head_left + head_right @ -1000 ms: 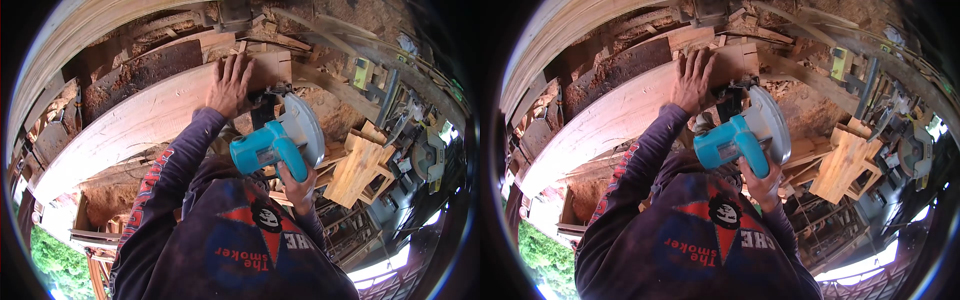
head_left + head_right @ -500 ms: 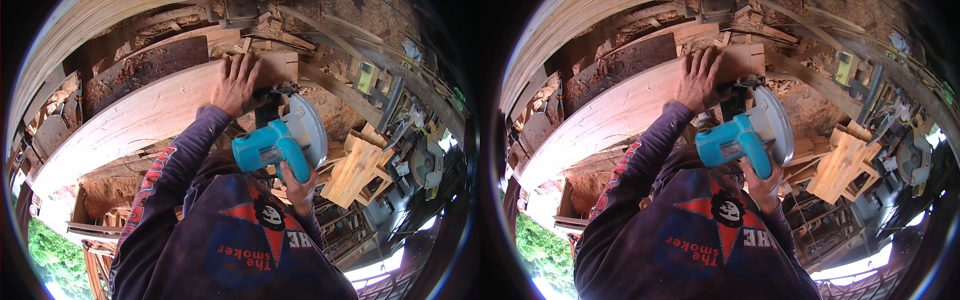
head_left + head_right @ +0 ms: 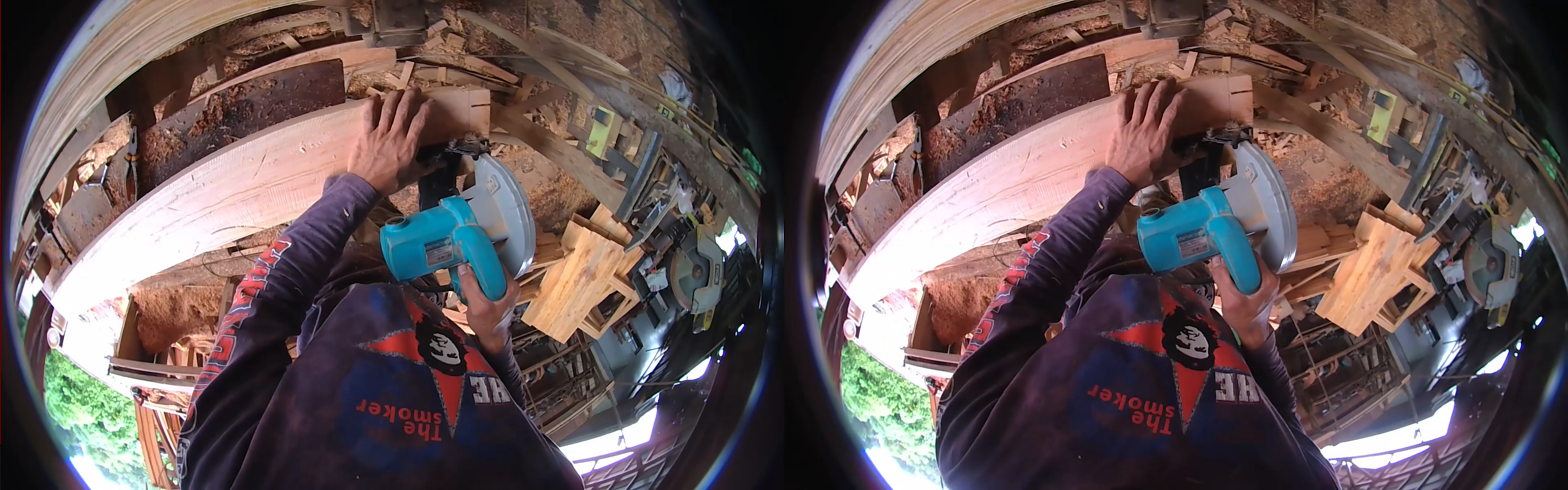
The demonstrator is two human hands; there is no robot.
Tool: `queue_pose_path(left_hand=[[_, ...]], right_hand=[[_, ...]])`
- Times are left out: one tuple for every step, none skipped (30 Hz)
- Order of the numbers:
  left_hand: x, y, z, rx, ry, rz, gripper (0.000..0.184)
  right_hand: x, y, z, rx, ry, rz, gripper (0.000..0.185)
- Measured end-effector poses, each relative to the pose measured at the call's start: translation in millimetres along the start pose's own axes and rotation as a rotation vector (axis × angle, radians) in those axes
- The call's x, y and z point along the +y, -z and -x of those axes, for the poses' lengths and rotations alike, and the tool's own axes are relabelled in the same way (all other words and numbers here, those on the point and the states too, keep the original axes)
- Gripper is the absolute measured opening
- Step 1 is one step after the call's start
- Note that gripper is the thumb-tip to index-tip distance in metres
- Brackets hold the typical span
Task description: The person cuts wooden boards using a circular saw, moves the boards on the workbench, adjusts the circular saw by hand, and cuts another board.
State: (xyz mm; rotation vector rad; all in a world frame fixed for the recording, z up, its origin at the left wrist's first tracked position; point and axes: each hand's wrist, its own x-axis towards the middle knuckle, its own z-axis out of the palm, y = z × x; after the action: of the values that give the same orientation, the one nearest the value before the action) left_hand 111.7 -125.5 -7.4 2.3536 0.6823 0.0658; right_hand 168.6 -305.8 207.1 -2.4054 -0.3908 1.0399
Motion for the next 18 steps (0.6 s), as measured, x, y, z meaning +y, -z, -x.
queue_pose_path(left_hand=[[-0.7,-1.0,0.6,0.011,-0.003,-0.001,0.106],[-1.3,-1.0,0.7,0.011,0.0,-0.002,0.106],[-1.9,-1.0,0.8,0.018,-0.009,0.008,0.105],[-2.3,-1.0,1.0,0.025,-0.02,0.017,0.104],[-2.3,-1.0,1.0,0.025,-0.019,0.018,0.104],[-2.1,-1.1,1.0,0.036,-0.018,0.027,0.103],[-1.8,-1.0,0.9,0.046,-0.016,0.038,0.102],[-1.7,-0.6,0.7,0.046,-0.016,0.039,0.102],[-1.6,0.2,0.2,0.045,-0.015,0.039,0.101],[-1.6,0.6,-0.1,0.045,-0.013,0.038,0.1],[-1.9,0.0,-0.2,0.045,-0.01,0.039,0.1],[-2.6,-1.1,-0.1,0.049,-0.017,0.031,0.099],[-3.4,-1.6,0.5,0.052,-0.022,0.023,0.097],[-3.9,-0.5,0.2,0.053,-0.016,0.022,0.097],[-4.0,0.8,-0.3,0.053,-0.02,0.036,0.097],[-3.9,1.8,-0.5,0.054,-0.025,0.05,0.096],[-4.2,2.1,-0.3,0.056,-0.02,0.049,0.096],[-4.5,2.2,-0.1,0.053,-0.02,0.048,0.095]], right_hand=[[0.3,-0.1,-0.3,-0.004,0.001,0.0,0.011],[1.2,-0.3,-0.3,-0.003,0.001,0.001,0.011],[2.2,-0.7,-0.4,-0.001,0.001,0.002,0.011],[3.3,-0.6,-1.0,-0.004,0.001,0.002,0.011],[4.7,0.1,-1.6,-0.009,0.071,0.064,0.012],[5.7,0.4,-1.8,-0.014,0.141,0.125,0.012],[5.9,0.0,-1.6,-0.014,0.14,0.126,0.012],[5.9,-0.7,-1.3,-0.005,0.086,0.074,0.012],[5.7,-1.3,-1.3,0.004,0.032,0.022,0.013],[5.5,-1.8,-2.1,0.002,0.032,0.023,0.013],[5.1,-2.4,-4.0,0.014,0.085,0.048,0.01],[4.6,-2.9,-5.3,0.024,0.139,0.073,0.008],[3.2,-3.6,-5.5,0.019,0.14,0.074,0.008],[1.1,-4.2,-5.6,0.025,0.103,0.053,0.008],[-0.2,-4.1,-5.5,0.031,0.065,0.032,0.008],[1.3,-2.8,-4.7,0.025,0.067,0.033,0.008],[4.8,-1.3,-3.2,0.01,0.047,0.061,0.01],[7.0,-0.7,-2.4,-0.003,0.026,0.087,0.013]])
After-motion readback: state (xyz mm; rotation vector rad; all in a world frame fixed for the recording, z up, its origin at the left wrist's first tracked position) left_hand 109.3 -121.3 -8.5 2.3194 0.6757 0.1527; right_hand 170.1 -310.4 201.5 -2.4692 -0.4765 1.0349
